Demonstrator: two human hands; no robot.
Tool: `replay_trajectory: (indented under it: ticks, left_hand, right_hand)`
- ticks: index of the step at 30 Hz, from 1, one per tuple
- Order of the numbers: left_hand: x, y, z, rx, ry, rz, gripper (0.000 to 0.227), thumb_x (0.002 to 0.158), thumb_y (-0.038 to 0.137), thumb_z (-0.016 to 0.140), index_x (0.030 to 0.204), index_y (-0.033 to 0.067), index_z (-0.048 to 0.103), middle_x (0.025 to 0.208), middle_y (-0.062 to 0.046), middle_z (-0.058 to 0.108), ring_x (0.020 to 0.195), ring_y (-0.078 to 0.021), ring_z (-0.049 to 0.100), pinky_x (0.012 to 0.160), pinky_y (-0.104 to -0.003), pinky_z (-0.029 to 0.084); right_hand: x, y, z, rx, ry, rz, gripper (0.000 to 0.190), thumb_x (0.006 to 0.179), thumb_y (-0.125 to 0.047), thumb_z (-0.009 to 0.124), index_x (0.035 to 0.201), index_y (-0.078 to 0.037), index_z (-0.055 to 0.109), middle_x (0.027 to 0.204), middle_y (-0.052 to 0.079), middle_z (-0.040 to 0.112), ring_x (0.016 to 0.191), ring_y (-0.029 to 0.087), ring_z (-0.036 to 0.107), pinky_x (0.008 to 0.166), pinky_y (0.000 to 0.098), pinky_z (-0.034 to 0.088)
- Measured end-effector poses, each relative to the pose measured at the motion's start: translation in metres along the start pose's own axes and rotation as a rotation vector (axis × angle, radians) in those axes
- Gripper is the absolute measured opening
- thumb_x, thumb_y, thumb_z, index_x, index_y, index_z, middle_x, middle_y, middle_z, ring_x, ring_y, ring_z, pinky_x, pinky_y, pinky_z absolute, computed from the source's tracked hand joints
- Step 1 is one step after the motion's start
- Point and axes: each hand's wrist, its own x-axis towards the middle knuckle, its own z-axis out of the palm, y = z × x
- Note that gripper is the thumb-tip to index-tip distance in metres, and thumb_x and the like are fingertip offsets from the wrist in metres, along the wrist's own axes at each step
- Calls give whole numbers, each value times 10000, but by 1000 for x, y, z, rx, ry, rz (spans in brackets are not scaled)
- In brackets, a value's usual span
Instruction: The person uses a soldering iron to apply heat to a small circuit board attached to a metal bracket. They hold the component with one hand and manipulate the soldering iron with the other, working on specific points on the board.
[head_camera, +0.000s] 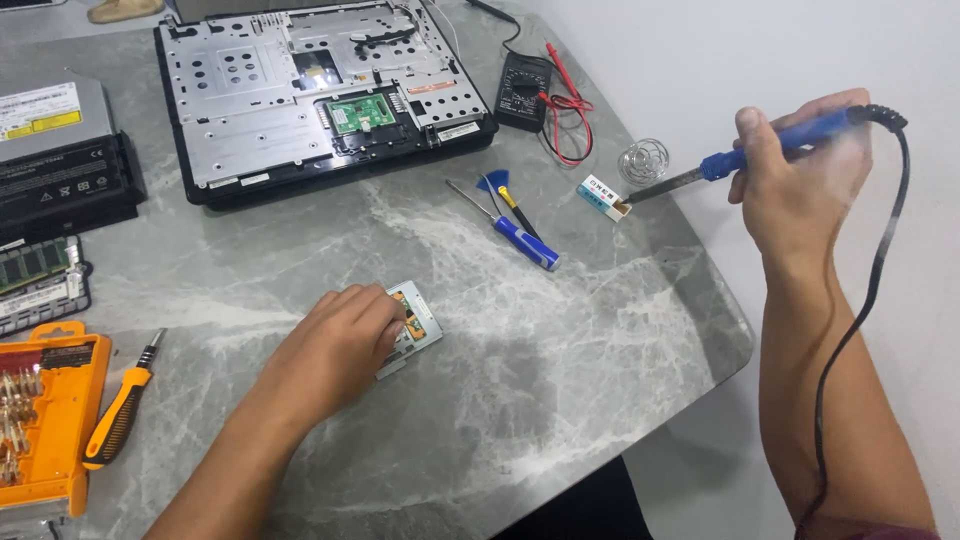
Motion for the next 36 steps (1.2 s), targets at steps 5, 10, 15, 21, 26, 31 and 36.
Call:
replay_trajectory:
  ticks: [5, 10, 15, 21, 26, 31, 36]
  left_hand:
    - [0, 1, -2, 0, -7, -8, 131, 950, 173, 518, 834, 110, 523, 800, -31, 553, 747, -223, 508, 702, -358, 408]
    - [0, 2, -3, -16, -23, -21, 111, 935, 159, 530, 834, 114, 518, 802, -22, 552, 750, -215, 508, 697, -355, 407]
    - [0, 1, -2, 9, -17, -16, 121, 951, 178, 523, 844, 123, 526, 787, -15, 548, 730, -205, 506, 680, -346, 406]
    - [1, 1, -1, 2, -4, -17, 132, 946, 175, 520, 824, 123, 517, 778, -14, 542, 724, -204, 497, 673, -344, 397]
    - [1, 1, -1, -5, 2, -6, 127, 946, 173, 522, 831, 119, 517, 788, -20, 544, 724, -211, 496, 664, -350, 395]
    - [0, 0, -1, 4, 0, -8, 132, 948, 168, 521, 826, 116, 517, 785, -20, 543, 716, -212, 496, 666, -352, 392]
    - [0, 1, -2, -17, 0, -7, 116, 949, 168, 513, 848, 114, 535, 815, -29, 564, 758, -217, 518, 709, -354, 414]
  right_hand:
    - [0, 4, 3, -12, -9, 58, 355, 1087, -32, 677, 982, -47, 338, 700, 115, 496, 441, 199, 543, 353, 265, 350]
    - [-1, 4, 5, -47, -56, 38, 343, 1086, -29, 682, 978, -38, 357, 736, 110, 532, 469, 201, 575, 343, 247, 345]
    - [2, -4, 6, -81, -72, 128, 331, 1048, -74, 678, 951, -57, 362, 757, 74, 527, 486, 187, 591, 387, 247, 379]
    - [8, -9, 0, -128, -223, 84, 252, 1041, -91, 643, 974, -54, 402, 716, 86, 578, 559, 144, 603, 516, 234, 426]
    - [9, -15, -5, -128, -261, 72, 250, 1001, -92, 667, 984, -48, 421, 748, 75, 613, 559, 133, 597, 497, 212, 401]
    - [5, -1, -11, 82, -116, -13, 262, 1096, 58, 591, 1044, -19, 347, 831, 194, 564, 532, 196, 545, 419, 257, 394]
    - [1, 15, -21, 314, 131, -49, 228, 1138, -41, 543, 1075, -91, 329, 834, 255, 557, 462, 209, 436, 382, 258, 335]
